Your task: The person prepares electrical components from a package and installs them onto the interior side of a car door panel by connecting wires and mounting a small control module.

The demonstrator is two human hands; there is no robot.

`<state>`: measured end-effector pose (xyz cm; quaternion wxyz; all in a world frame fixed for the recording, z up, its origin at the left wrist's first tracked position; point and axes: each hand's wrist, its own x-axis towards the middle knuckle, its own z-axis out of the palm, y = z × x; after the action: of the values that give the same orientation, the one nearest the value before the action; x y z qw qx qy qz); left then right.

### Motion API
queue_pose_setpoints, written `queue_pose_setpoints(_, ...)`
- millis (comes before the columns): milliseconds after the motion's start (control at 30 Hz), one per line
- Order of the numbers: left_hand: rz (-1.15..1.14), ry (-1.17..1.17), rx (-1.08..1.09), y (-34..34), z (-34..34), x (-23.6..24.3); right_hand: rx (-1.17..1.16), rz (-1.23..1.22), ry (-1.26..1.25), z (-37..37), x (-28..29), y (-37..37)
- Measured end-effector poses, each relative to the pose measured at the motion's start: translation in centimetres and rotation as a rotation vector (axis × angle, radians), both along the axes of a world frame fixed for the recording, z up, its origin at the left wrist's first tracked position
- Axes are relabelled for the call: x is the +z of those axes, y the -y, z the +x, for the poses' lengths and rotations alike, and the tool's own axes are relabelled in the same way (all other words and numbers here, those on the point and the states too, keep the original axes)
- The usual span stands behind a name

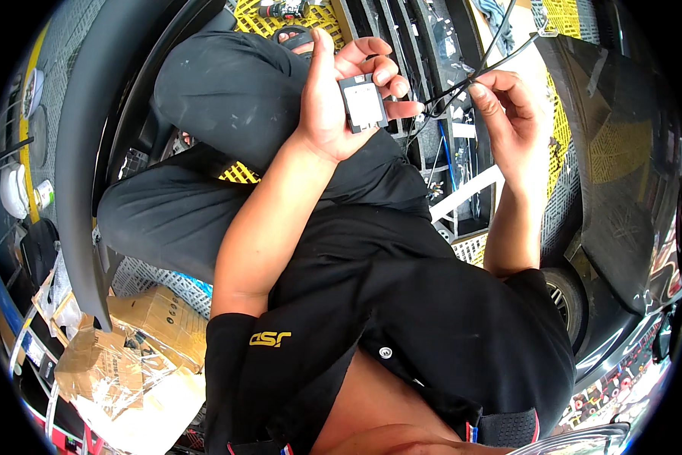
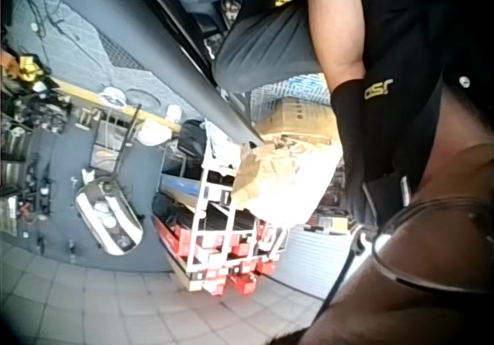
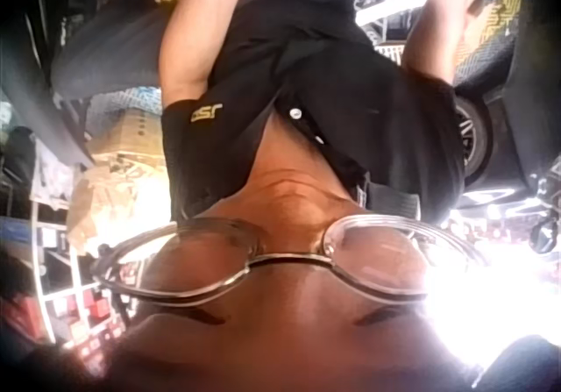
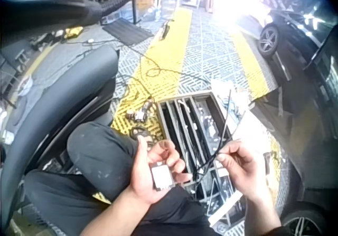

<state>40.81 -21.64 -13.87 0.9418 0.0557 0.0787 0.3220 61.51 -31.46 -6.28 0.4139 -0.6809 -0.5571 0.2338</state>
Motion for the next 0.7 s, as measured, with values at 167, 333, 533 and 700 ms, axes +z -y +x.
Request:
queue_pose_setpoints(167, 0.097, -0.192, -0.004, -0.1, 0.2, 0.2, -0.028, -0.031, -0.126, -0.4, 0.4, 0.1)
queue_pose_setpoints(333, 0.684, -0.422, -0.059, 1.8, 1.0, 0.2, -0.094, -0.099, -0.126, -1.6, 0.7, -0.4)
queue_pose_setpoints(533, 0.636, -0.563, 0.013, 2.2, 1.6, 0.1, 0.024, -0.030, 0.100, -1.1, -0.2, -0.6)
queue_pose_setpoints(700, 0.732, -0.631, 0.096, 2.0, 1.6, -0.6, 0.059, -0.097, 0.311, -1.6, 1.1, -0.7)
